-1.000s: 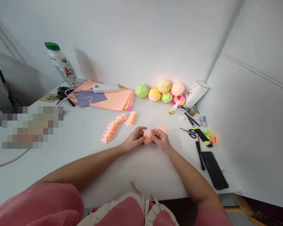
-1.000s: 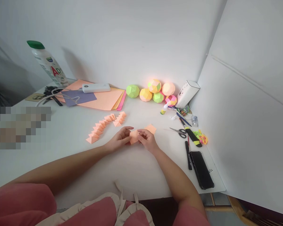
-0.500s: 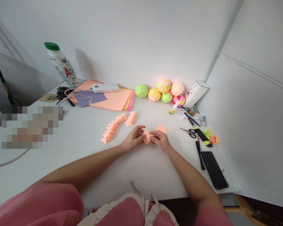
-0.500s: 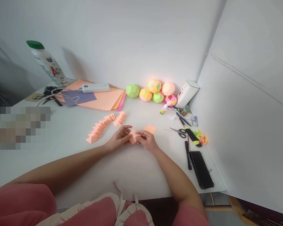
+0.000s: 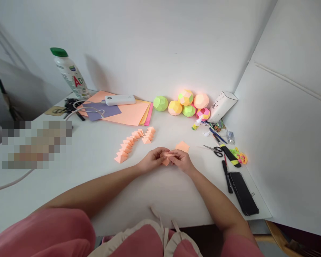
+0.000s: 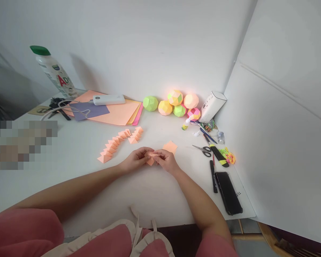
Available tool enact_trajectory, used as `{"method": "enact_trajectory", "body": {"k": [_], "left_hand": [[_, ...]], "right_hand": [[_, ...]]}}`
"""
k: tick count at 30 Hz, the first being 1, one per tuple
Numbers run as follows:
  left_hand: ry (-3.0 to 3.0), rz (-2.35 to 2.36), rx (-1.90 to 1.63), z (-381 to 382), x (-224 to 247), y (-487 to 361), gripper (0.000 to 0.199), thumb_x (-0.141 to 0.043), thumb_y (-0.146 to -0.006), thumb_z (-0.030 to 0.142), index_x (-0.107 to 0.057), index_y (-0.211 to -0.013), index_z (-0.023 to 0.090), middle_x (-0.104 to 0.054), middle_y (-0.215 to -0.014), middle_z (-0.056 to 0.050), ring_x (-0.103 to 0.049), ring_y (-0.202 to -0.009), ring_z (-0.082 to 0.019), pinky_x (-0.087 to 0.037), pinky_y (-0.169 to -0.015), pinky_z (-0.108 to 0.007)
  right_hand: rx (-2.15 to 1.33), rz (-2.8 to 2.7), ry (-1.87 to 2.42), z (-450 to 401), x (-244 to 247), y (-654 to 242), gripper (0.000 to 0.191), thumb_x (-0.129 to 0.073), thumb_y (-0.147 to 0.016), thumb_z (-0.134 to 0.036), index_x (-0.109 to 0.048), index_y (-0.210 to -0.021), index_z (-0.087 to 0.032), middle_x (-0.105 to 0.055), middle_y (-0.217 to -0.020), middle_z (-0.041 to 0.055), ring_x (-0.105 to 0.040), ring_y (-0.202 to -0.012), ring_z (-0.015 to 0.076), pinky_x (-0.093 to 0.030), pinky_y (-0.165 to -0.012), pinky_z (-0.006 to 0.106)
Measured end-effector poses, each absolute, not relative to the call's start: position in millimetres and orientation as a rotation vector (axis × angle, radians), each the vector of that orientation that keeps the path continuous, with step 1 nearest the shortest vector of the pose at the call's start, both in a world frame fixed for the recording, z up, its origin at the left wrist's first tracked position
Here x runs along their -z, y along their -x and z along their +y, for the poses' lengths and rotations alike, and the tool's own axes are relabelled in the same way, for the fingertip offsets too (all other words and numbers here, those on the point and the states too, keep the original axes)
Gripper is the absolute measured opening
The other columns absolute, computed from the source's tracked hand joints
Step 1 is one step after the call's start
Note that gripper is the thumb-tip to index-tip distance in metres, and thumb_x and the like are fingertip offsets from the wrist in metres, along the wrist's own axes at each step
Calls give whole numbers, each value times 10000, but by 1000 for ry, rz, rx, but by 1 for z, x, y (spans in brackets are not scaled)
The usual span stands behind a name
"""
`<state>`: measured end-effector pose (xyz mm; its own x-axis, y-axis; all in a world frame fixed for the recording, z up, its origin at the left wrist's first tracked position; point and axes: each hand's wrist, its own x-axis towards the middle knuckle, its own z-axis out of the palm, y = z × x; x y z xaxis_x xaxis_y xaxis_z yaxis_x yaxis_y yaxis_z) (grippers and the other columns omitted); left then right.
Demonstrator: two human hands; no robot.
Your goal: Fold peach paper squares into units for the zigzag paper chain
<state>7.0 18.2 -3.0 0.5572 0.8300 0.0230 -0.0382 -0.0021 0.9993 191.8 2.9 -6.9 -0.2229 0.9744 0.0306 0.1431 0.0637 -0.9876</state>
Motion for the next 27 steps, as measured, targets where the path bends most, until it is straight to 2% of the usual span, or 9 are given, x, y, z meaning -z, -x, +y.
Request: {"method": "enact_trajectory", "body": {"k": [10,22,27], "left_hand": [[-1398,752,-790,18,4,-8,400,-550,-771,440,-515,-1070,176,-634,-806,-41,-597,-708,-162,-473,-622,-291],[-1315,668,-828,19,4,-8,356,-569,-788,399,-522,-1054,167,-657,-841,-54,-622,-814,-183,-497,-713,-325],[-1253,656,-848,18,8,-8,390,-593,-767,415,-524,-1053,159,-670,-817,-53,-632,-844,-207,-497,-766,-376]], "right_hand": [[-1262,-1500,1160,2,8,-191,233,-618,-750,-358,-634,-924,-205,-641,-739,17,-568,-557,112,-500,-580,279],[-1259,-1506,1138,-1,7,-188,194,-565,-786,-297,-605,-953,-206,-647,-897,41,-621,-709,136,-529,-647,282],[-1218,-1533,1159,-2,6,-187,177,-562,-789,-300,-587,-935,-203,-647,-916,46,-633,-792,153,-535,-676,284]]}}
